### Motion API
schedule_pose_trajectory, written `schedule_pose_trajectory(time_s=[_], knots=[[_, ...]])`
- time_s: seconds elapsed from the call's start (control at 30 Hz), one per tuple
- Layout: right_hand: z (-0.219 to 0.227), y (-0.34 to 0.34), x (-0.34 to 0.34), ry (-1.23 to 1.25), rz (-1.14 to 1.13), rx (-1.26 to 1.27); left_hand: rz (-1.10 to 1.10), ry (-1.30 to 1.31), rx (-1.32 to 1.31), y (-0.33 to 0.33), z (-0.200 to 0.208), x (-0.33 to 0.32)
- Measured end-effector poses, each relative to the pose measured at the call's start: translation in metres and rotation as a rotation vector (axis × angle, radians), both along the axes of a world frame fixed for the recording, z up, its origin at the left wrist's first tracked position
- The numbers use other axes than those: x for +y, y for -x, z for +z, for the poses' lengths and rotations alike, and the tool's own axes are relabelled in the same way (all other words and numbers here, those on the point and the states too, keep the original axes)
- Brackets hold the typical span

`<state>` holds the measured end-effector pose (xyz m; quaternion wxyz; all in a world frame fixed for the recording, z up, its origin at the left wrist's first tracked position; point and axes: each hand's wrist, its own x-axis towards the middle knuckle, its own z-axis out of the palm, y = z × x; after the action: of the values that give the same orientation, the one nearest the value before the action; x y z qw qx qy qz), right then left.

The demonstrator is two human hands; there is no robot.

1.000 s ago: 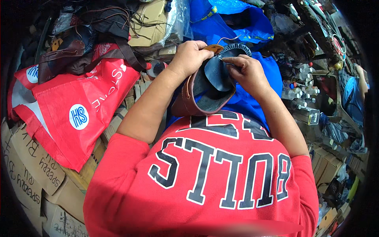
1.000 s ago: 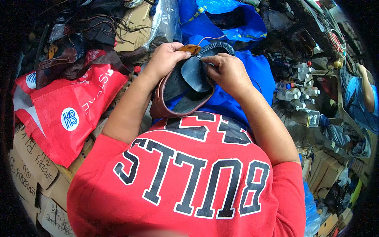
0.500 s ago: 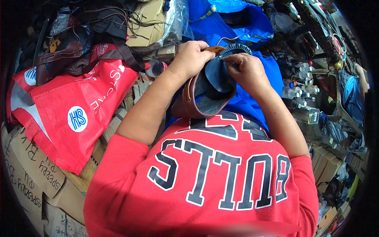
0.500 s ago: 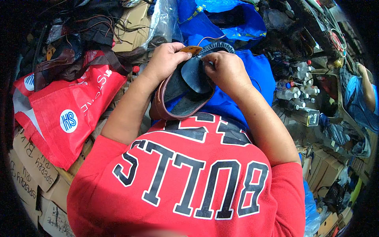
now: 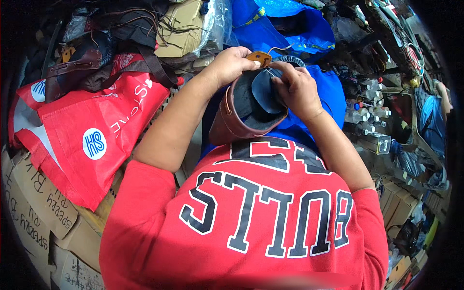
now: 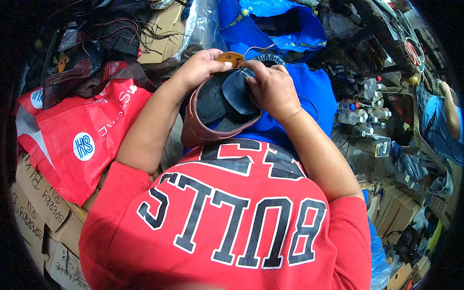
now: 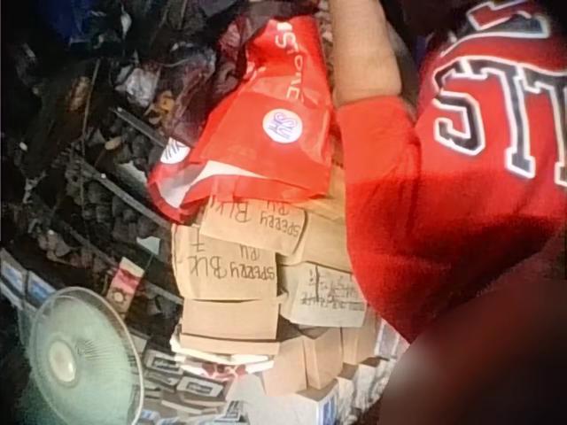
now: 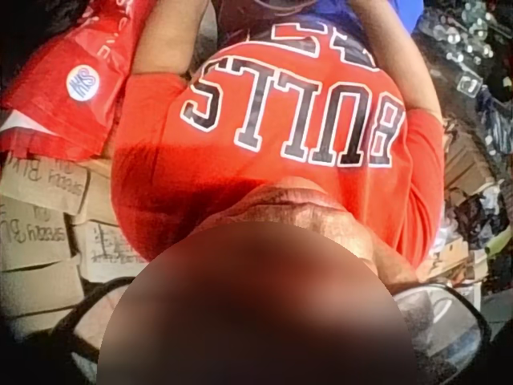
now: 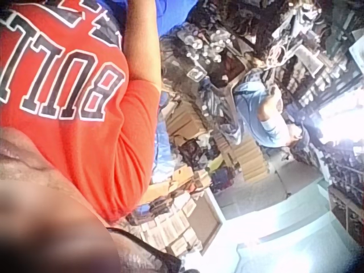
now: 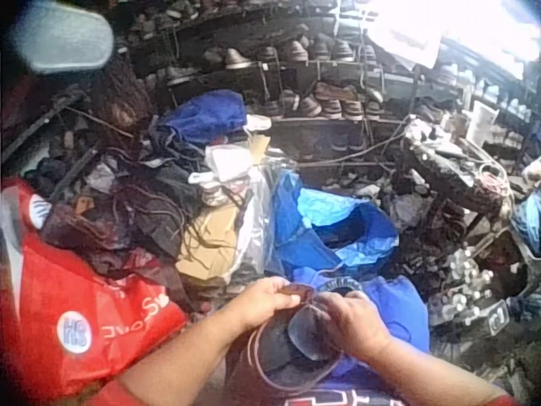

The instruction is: The recorder is sewing a leather component onto a shoe by hand using a needle and thread.

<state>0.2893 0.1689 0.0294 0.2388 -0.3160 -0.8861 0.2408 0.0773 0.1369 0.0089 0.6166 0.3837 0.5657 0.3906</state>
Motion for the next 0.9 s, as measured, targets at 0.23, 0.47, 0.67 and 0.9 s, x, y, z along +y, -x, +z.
schedule_pose_trajectory(time_s=[0.23,0.47,0.67,0.9], knots=[[-0.005,-0.002,0.008,-0.188,0.142,-0.102,-0.037,0.014,-0.134,0.003,-0.008,0.007],[-0.002,-0.006,0.010,-0.144,0.197,-0.156,-0.112,0.071,-0.182,0.006,-0.010,0.013],[-0.005,-0.011,0.015,-0.031,0.174,-0.057,-0.172,0.132,-0.095,0.005,0.002,0.016],[-0.010,-0.015,0.023,0.226,0.151,0.033,-0.299,0.097,0.132,-0.001,0.014,0.024]])
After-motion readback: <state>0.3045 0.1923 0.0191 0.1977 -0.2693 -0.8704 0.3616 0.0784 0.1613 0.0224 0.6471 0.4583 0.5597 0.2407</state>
